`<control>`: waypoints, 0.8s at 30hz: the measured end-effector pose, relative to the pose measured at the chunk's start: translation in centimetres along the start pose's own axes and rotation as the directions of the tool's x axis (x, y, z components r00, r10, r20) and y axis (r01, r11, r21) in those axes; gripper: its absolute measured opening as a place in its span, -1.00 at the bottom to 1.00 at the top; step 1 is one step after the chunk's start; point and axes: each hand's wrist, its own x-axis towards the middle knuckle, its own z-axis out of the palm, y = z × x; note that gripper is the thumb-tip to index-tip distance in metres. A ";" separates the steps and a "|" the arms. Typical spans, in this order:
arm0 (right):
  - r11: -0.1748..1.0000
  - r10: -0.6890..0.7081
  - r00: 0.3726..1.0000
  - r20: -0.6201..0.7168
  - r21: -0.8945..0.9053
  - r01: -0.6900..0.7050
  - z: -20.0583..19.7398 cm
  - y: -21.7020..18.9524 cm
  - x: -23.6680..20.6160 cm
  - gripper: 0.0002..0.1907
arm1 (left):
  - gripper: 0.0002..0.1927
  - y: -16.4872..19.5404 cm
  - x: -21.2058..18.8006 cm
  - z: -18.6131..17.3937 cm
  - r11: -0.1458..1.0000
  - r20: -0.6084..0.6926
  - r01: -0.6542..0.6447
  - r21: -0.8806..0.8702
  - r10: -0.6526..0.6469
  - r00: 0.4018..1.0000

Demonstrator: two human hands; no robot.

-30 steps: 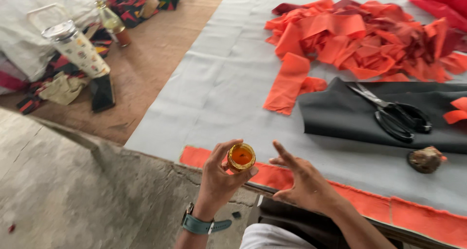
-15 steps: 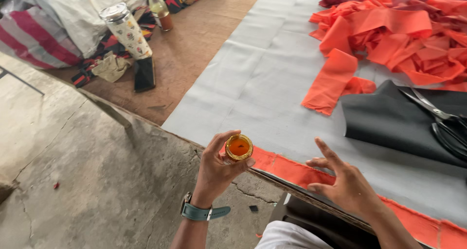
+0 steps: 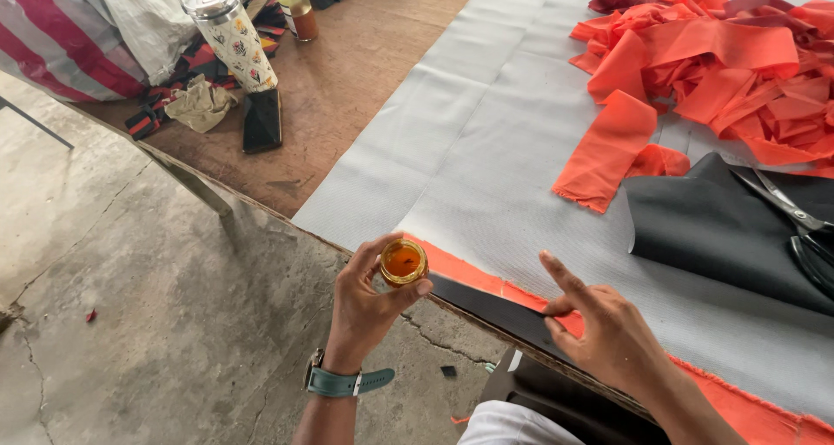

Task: The person works at a table covered with orange fabric strips, a jar of orange liquid, and black fabric. They hold and align orange strips, cut pieces with scissors, dip or dab the strips into the jar of orange liquid, and fold and reposition the black fabric roll on the table.

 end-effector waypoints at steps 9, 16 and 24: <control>0.996 0.088 0.930 -0.357 0.025 -0.085 -7.1 1.8 3.2 0.04 | -0.13 0.6 2.6 3.3 0.999 -0.059 -0.003 0.039 0.006 0.998; 0.994 0.092 0.907 -0.411 0.089 -0.061 -7.8 2.4 2.7 0.04 | -0.34 0.8 4.4 6.3 0.989 0.057 0.085 0.118 -0.092 0.994; 0.983 0.167 0.798 -0.580 0.161 -0.089 -9.9 4.6 1.9 -0.04 | -0.15 0.5 4.1 6.7 0.972 0.141 0.086 0.220 -0.119 0.983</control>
